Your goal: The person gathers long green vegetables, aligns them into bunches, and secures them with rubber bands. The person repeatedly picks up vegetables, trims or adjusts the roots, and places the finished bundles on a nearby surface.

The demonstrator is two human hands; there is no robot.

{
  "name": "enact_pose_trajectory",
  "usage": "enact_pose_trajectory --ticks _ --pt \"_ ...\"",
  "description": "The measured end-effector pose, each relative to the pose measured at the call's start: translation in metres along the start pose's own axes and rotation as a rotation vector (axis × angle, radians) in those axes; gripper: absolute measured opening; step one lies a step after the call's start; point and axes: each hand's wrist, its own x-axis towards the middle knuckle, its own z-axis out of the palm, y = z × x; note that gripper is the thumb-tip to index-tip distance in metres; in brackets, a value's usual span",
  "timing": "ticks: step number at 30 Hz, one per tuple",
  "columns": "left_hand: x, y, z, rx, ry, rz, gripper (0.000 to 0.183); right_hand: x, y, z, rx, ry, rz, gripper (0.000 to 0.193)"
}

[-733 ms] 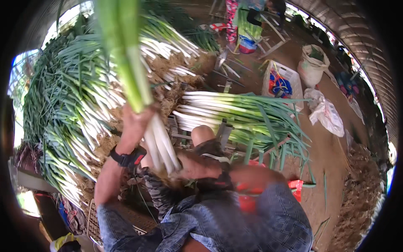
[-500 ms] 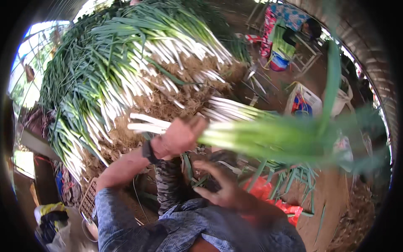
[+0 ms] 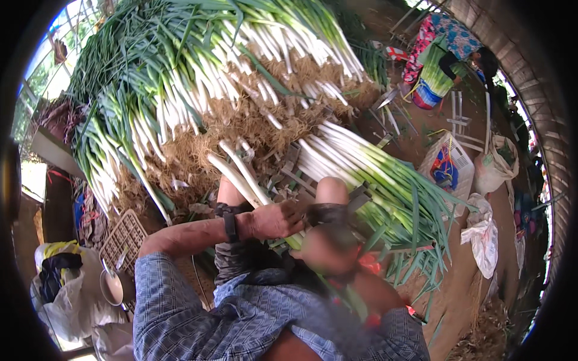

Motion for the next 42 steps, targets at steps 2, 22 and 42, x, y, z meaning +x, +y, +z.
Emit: enact_pose_trajectory --ticks 2,22,42 --pt "-0.011 -0.012 -0.028 0.011 -0.023 -0.001 0.026 0.001 -0.004 -0.003 0.084 -0.088 0.030 0.086" --pt "0.004 0.042 0.018 -1.445 0.869 -1.133 0.034 0.043 -0.014 -0.029 0.546 -0.005 -0.075 0.066" --pt "-0.046 -0.115 0.167 -0.693 0.878 -2.054 0.054 0.067 -0.003 0.021 0.098 -0.030 0.113 0.071"
